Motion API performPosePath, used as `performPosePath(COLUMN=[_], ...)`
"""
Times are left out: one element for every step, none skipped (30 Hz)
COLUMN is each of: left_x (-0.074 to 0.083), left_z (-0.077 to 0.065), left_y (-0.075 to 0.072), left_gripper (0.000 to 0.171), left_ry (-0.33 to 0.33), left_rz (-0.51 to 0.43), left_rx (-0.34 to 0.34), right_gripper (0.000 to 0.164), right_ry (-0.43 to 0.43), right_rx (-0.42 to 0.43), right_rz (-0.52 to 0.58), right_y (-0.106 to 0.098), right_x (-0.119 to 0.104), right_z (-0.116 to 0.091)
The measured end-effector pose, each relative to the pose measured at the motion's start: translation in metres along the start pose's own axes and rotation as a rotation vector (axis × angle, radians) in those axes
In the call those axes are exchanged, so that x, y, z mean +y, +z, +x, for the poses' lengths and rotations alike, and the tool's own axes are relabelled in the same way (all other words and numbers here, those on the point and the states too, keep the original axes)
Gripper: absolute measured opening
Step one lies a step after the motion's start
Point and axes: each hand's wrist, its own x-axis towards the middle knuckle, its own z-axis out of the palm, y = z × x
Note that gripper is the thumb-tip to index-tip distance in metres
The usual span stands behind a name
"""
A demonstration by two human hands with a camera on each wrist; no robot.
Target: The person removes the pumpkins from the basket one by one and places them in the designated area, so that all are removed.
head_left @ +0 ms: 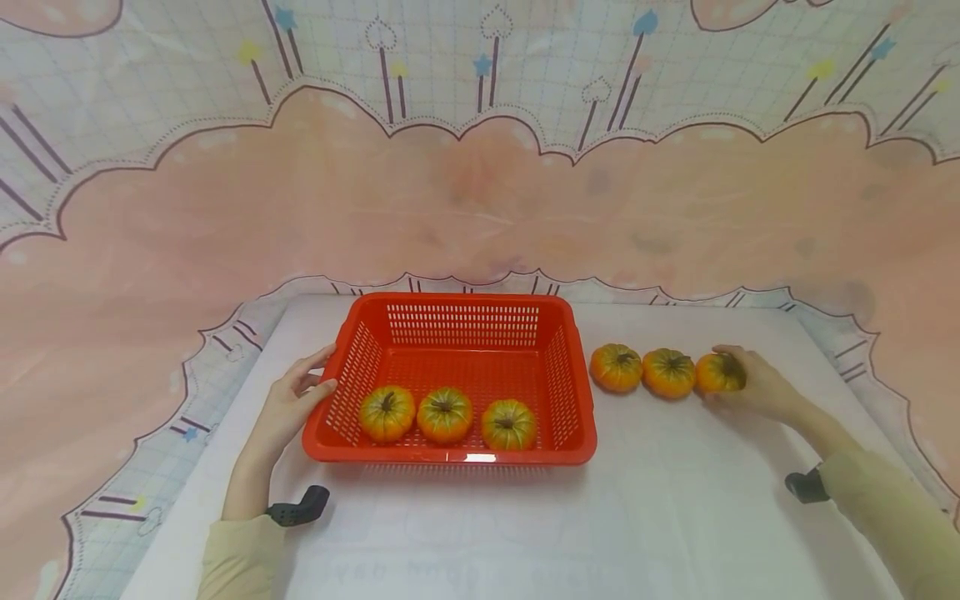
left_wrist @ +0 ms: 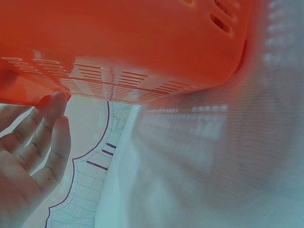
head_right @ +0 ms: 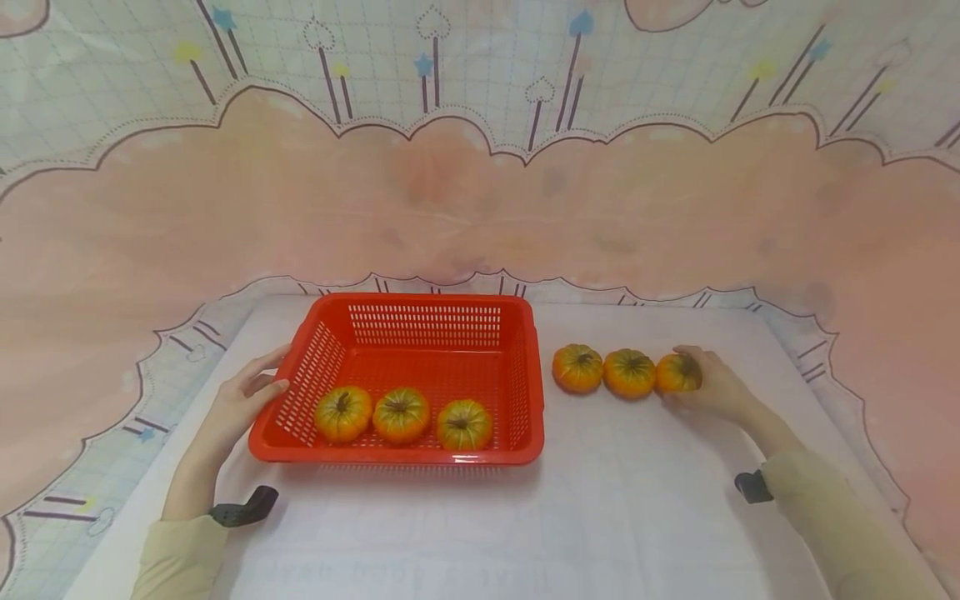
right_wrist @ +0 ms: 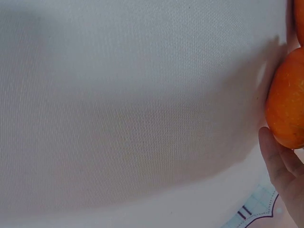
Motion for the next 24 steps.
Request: performPosePath(left_x=[0.000, 0.000, 0.000, 0.000, 0.000, 0.000, 0.000, 0.000, 0.000, 0.000, 0.000, 0.000, 0.000, 0.000, 0.000, 0.000, 0.000, 0.000, 0.000, 0.000, 0.000, 0.000, 0.000, 0.000], left_z=[0.000, 0.000, 0.000, 0.001, 0.001, 0.001, 0.001, 0.001, 0.001, 0.001, 0.001, 0.001, 0.000, 0.000, 0.000, 0.000, 0.000, 0.000, 0.000, 0.000, 0.000, 0.000, 0.001, 0.001], left_y=[0.000, 0.000, 0.000, 0.000, 0.000, 0.000, 0.000, 0.000, 0.000, 0.000, 0.000, 0.000, 0.000, 0.000, 0.000, 0.000, 0.000, 0.000, 0.000, 0.000, -0.001, -0.001, -0.001, -0.001], left_gripper=[0.059, 0.058, 0.058, 0.058, 0.058, 0.058, 0.058, 0.058, 0.058, 0.058, 0.058, 0.059, 0.059, 0.059, 0.059, 0.059, 0.059, 0.059, 0.059, 0.059, 0.059, 0.059, 0.059, 0.059], left_ry=[0.001, 0.002, 0.004, 0.005, 0.006, 0.006, 0.005, 0.004, 0.004, 0.001, 0.000, -0.003, -0.004, -0.005, -0.006, -0.007, -0.007, -0.007, -0.007, -0.007, -0.007, -0.008, -0.008, -0.008], left_rz=[0.000, -0.002, -0.003, -0.003, -0.006, -0.008, -0.009, -0.009, -0.008, -0.005, -0.002, 0.000, 0.002, 0.006, 0.010, 0.013, 0.014, 0.014, 0.014, 0.014, 0.013, 0.012, 0.010, 0.010], left_rx=[0.001, 0.002, 0.002, 0.002, 0.002, 0.002, 0.002, 0.001, 0.001, 0.001, 0.002, 0.001, 0.002, 0.002, 0.003, 0.003, 0.004, 0.003, 0.003, 0.003, 0.003, 0.002, 0.001, 0.001], right_gripper=[0.087, 0.088, 0.088, 0.088, 0.088, 0.089, 0.089, 0.089, 0.090, 0.090, 0.090, 0.091, 0.090, 0.089, 0.089, 0.088, 0.087, 0.086, 0.085, 0.085, 0.085, 0.085, 0.085, 0.085], right_ry=[0.004, 0.009, 0.016, 0.021, 0.023, 0.027, 0.030, 0.028, 0.026, 0.023, 0.019, 0.015, 0.012, 0.002, -0.003, -0.011, -0.020, -0.025, -0.032, -0.040, -0.043, -0.046, -0.049, -0.049], right_rx=[0.000, -0.002, -0.004, -0.005, -0.006, -0.007, -0.008, -0.008, -0.008, -0.005, -0.003, 0.001, 0.003, 0.007, 0.009, 0.012, 0.014, 0.013, 0.012, 0.014, 0.013, 0.014, 0.016, 0.017], right_rz=[-0.001, 0.000, 0.001, 0.000, -0.001, 0.000, 0.000, 0.000, 0.000, -0.003, -0.003, -0.004, -0.004, -0.007, -0.007, -0.008, -0.004, -0.003, 0.000, 0.003, 0.005, 0.008, 0.007, 0.005], right_y=[0.000, 0.000, 0.000, 0.000, 0.001, 0.001, 0.001, 0.001, 0.000, -0.001, -0.002, -0.003, -0.004, -0.005, -0.006, -0.006, -0.007, -0.008, -0.008, -0.009, -0.009, -0.010, -0.011, -0.013], right_x=[0.000, 0.000, 0.000, 0.000, 0.000, 0.000, 0.001, 0.001, 0.001, 0.001, 0.001, 0.002, 0.002, 0.002, 0.002, 0.002, 0.002, 0.003, 0.003, 0.003, 0.003, 0.003, 0.003, 0.003], right_z=[0.000, 0.000, 0.000, 0.001, 0.001, 0.001, 0.001, 0.000, 0.000, 0.000, -0.001, -0.002, -0.003, -0.003, -0.004, -0.005, -0.005, -0.005, -0.005, -0.005, -0.006, -0.006, -0.006, -0.007])
